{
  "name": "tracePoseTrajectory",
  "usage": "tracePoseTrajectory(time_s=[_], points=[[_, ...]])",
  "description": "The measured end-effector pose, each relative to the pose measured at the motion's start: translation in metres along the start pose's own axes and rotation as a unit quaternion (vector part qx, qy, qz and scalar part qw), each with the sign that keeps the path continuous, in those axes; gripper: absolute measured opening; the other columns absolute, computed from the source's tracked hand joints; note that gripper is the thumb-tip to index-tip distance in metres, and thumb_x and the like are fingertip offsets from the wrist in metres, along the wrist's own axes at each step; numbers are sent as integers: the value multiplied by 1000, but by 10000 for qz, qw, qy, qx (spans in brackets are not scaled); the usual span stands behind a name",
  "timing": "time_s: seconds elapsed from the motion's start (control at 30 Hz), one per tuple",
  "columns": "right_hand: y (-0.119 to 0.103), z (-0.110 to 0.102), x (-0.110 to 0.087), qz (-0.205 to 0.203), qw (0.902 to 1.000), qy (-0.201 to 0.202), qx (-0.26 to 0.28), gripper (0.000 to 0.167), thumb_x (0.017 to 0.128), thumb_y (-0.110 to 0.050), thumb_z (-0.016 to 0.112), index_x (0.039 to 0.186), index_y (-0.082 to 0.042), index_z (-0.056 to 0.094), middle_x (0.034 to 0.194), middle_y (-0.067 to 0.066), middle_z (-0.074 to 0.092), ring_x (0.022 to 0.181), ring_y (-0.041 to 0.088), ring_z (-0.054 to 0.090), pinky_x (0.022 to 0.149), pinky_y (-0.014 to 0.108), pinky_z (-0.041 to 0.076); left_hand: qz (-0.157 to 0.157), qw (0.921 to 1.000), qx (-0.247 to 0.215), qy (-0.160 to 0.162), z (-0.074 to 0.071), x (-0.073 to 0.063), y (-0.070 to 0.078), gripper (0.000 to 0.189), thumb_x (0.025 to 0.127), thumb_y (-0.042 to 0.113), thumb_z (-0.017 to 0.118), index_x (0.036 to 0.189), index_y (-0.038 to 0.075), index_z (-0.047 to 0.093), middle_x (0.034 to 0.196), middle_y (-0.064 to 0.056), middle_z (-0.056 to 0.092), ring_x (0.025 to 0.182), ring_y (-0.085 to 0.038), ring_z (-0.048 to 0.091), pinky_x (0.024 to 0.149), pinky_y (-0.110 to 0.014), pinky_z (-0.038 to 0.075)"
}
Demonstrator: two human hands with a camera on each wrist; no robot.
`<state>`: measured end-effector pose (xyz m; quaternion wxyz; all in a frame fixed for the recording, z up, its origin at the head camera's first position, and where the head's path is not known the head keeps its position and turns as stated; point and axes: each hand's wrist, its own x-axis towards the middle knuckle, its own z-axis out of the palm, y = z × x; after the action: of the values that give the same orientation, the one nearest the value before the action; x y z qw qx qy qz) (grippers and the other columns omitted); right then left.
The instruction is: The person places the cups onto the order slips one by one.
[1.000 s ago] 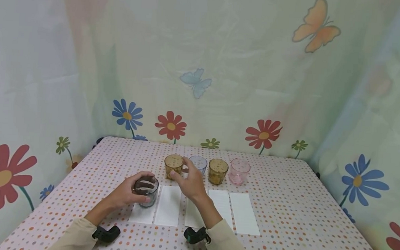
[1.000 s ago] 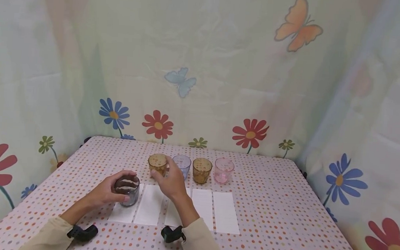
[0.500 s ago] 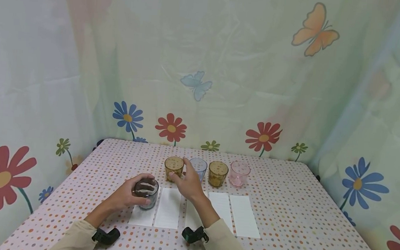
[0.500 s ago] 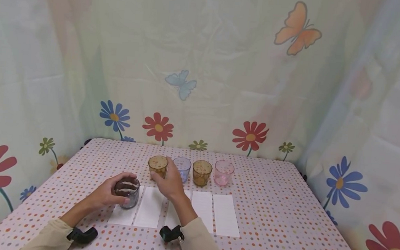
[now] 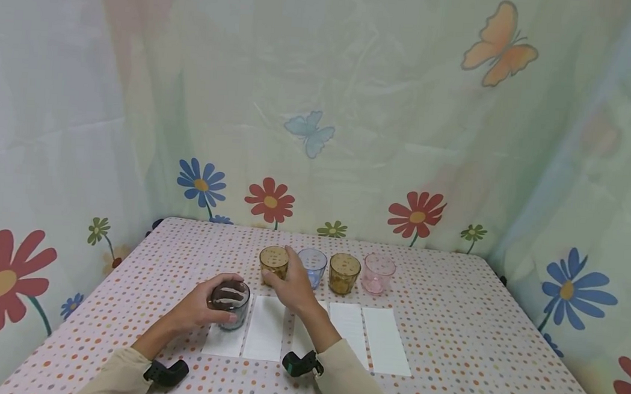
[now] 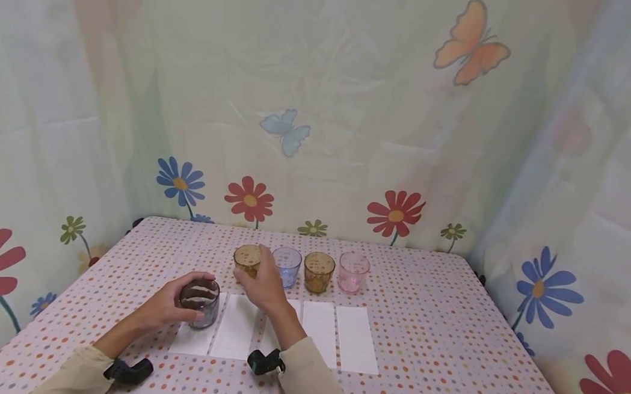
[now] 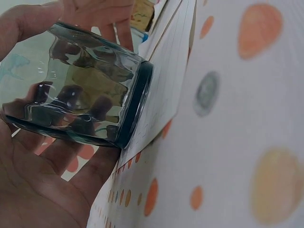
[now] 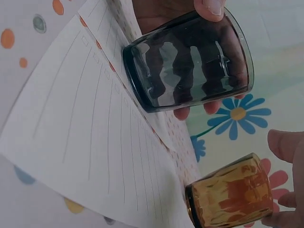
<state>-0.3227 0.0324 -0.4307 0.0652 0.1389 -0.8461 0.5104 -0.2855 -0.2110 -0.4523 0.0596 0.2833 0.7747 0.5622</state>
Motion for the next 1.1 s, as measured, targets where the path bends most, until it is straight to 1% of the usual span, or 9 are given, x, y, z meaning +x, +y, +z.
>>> tracePoseTrajectory(time_s=[0.17,0.23,0.37,0.47,0.57,0.63,0.8,0.93,1.1], points=[[-3,4,5,-3,9997,228,-130,79,95,-38,66,158,-8,29,158,16,37,143,35,40,115,56,35,128,9999,-73,-48,-1,2,0,73,88,12,78,149,0,40,138,-23,56,126,-43,56,98,-33,53],[-4,6,8,42,9994,280,-183,79,95,-39,66,157,-7,29,156,15,39,140,34,43,113,56,38,168,9998,-102,-44,-1,2,1,73,88,11,78,149,1,40,139,-24,55,126,-44,56,97,-32,54],[-6,9,13,163,9987,288,-394,84,96,-43,64,159,-4,25,159,16,34,141,36,43,112,55,39,183,9998,-116,-33,-2,2,2,71,88,11,78,148,4,42,139,-24,55,126,-44,56,97,-31,54],[-7,11,14,284,9980,232,-506,88,97,-46,62,160,-1,20,164,19,26,144,41,37,113,57,37,139,9998,-100,-37,-1,2,1,70,88,11,78,148,4,42,139,-23,56,127,-43,57,98,-34,53],[-7,14,15,419,9971,230,-599,89,98,-48,60,160,1,19,163,20,25,143,43,38,112,57,38,90,9999,-113,-41,-1,0,0,70,87,10,78,147,4,42,139,-23,56,127,-43,56,99,-38,53],[-7,17,16,454,9967,279,-618,89,99,-48,61,159,3,20,162,23,27,142,44,39,112,57,38,67,9999,-100,-30,0,-1,0,69,87,10,78,147,6,43,139,-23,55,127,-43,56,99,-38,53],[-5,23,19,462,9959,406,-666,85,100,-45,60,158,3,23,161,24,29,142,45,39,113,57,37,50,9999,-87,10,0,-2,0,69,87,9,77,147,6,43,139,-24,55,127,-44,56,99,-38,53],[-1,26,20,489,9960,473,-577,82,100,-44,61,158,1,25,160,22,31,144,43,38,114,56,36,27,9999,-96,-11,1,-3,0,68,88,10,77,147,6,43,140,-24,55,127,-44,56,99,-36,53],[0,28,23,455,9960,611,-475,82,96,-44,66,157,-2,30,156,20,37,139,39,44,111,56,40,57,9999,-87,-9,0,-2,1,68,88,11,77,147,6,43,140,-23,55,127,-44,56,99,-36,53]])
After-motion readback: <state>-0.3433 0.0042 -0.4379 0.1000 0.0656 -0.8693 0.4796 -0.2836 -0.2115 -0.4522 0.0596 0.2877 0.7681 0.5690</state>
